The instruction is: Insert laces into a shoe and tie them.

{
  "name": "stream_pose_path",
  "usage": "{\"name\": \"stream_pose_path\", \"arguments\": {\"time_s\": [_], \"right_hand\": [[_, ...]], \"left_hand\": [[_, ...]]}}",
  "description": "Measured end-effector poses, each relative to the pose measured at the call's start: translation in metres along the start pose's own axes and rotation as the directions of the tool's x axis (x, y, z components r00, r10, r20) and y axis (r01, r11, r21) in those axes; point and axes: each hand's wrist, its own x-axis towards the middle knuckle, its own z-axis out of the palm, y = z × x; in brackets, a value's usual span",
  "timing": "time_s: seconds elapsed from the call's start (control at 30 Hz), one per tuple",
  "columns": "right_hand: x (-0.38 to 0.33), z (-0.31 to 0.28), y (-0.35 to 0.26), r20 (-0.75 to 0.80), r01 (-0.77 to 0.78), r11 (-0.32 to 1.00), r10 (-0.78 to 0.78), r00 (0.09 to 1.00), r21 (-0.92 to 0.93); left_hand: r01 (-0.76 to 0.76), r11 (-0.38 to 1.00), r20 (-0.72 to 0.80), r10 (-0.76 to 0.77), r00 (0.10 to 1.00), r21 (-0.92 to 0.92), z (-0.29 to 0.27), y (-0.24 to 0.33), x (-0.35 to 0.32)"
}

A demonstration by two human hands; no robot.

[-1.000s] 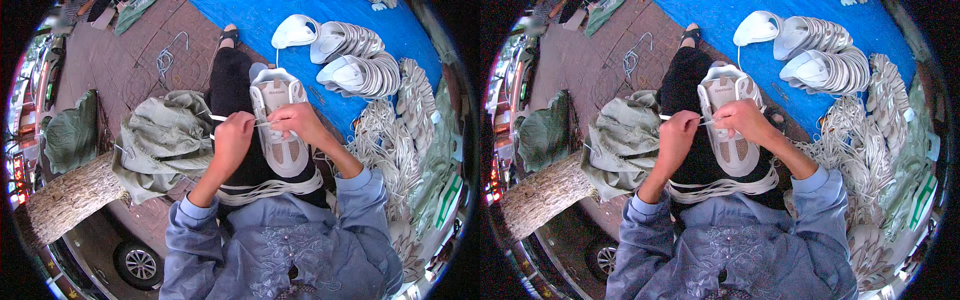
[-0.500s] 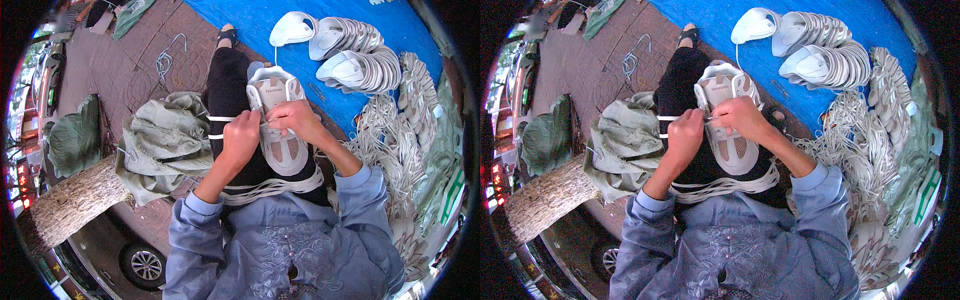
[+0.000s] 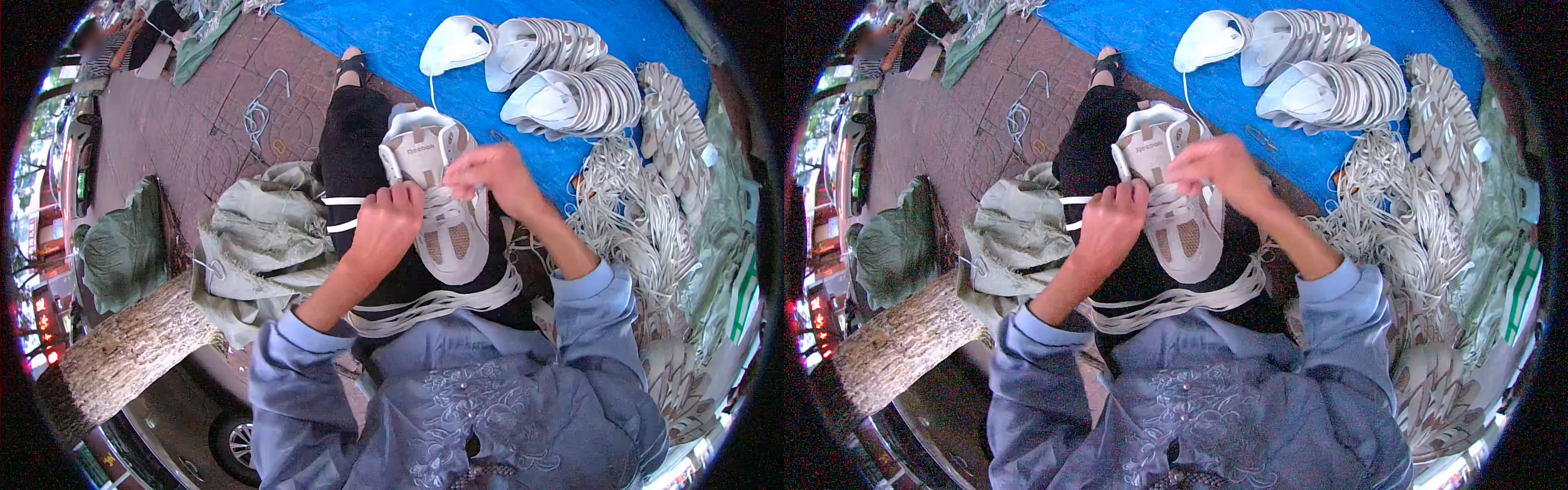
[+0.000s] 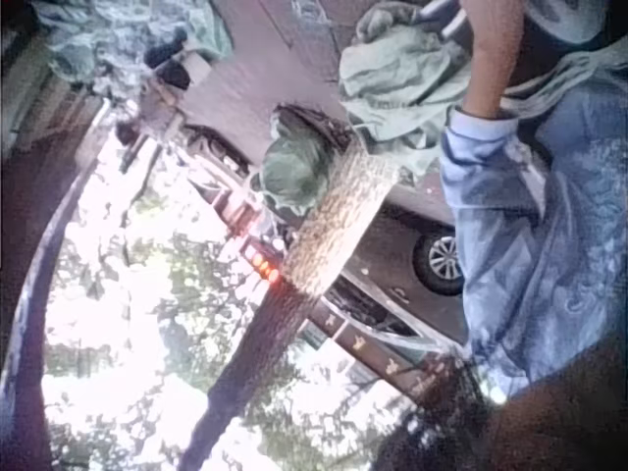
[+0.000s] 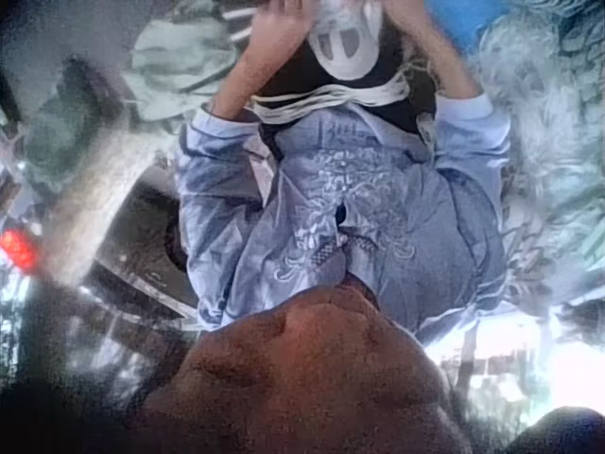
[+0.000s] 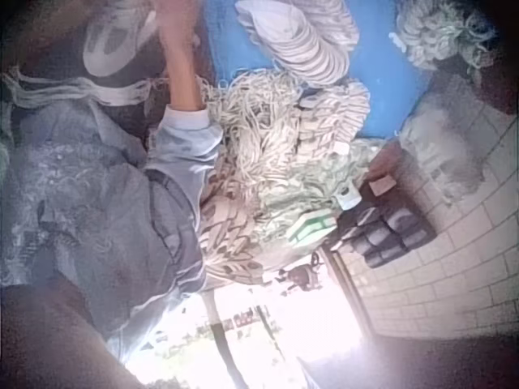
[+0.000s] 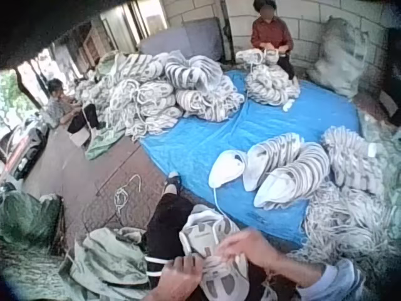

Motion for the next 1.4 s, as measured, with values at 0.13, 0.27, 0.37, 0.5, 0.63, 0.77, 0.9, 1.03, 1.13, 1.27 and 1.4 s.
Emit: {"name": "stream_pose_path", "arguments": {"time_s": [0.13, 0.27, 0.37, 0.5, 0.63, 0.77, 0.9, 1.03, 1.13, 1.27, 1.4], "right_hand": [[-0.008, -0.024, -0.004, -0.096, -0.173, 0.977, 0.162, 0.982, -0.126], [-0.014, -0.015, 0.023, 0.009, 0.181, 0.834, -0.207, 0.978, -0.521], [-0.012, -0.02, 0.027, 0.263, 0.511, 0.317, -0.58, 0.771, -0.799], [-0.016, -0.013, 0.019, 0.208, 0.347, 0.173, -0.536, 0.819, -0.922], [-0.012, -0.009, 0.019, 0.227, 0.317, 0.08, -0.539, 0.811, -0.945], [-0.006, -0.011, 0.017, 0.25, 0.317, 0.046, -0.512, 0.822, -0.947], [0.0, -0.009, 0.01, 0.237, 0.285, 0.076, -0.373, 0.897, -0.956], [0.005, -0.009, 0.013, 0.25, 0.263, -0.01, -0.347, 0.904, -0.965], [0.007, -0.007, 0.01, 0.347, 0.354, -0.048, -0.366, 0.864, -0.934], [0.011, -0.007, -0.002, 0.393, 0.396, -0.038, -0.25, 0.885, -0.917], [0.02, -0.015, -0.003, 0.353, 0.36, 0.043, -0.121, 0.928, -0.932]], "left_hand": [[0.049, 0.96, 0.274, 0.03, 0.961, -0.277, -0.012, -0.018, 0.012], [0.411, 0.667, 0.56, 0.011, 0.829, -0.621, -0.005, -0.038, 0.035], [0.376, 0.736, 0.496, -0.063, 0.866, -0.562, -0.005, -0.028, 0.028], [-0.004, 0.969, 0.248, 0.068, 0.966, -0.248, -0.017, -0.012, 0.029], [-0.225, 0.96, -0.044, 0.221, 0.974, -0.167, -0.015, -0.015, 0.031], [0.396, 0.496, 0.315, -0.242, 0.918, -0.773, -0.021, -0.011, 0.033], [0.382, 0.598, 0.276, -0.265, 0.924, -0.705, -0.01, -0.001, 0.038], [0.385, 0.689, 0.311, -0.238, 0.92, -0.613, -0.006, 0.001, 0.052], [0.464, 0.62, 0.426, -0.221, 0.877, -0.632, -0.006, -0.007, 0.058], [0.464, 0.573, 0.47, -0.151, 0.87, -0.675, -0.003, -0.007, 0.055], [0.802, 0.057, 0.803, -0.015, 0.596, -0.595, -0.01, -0.003, 0.066]]}}
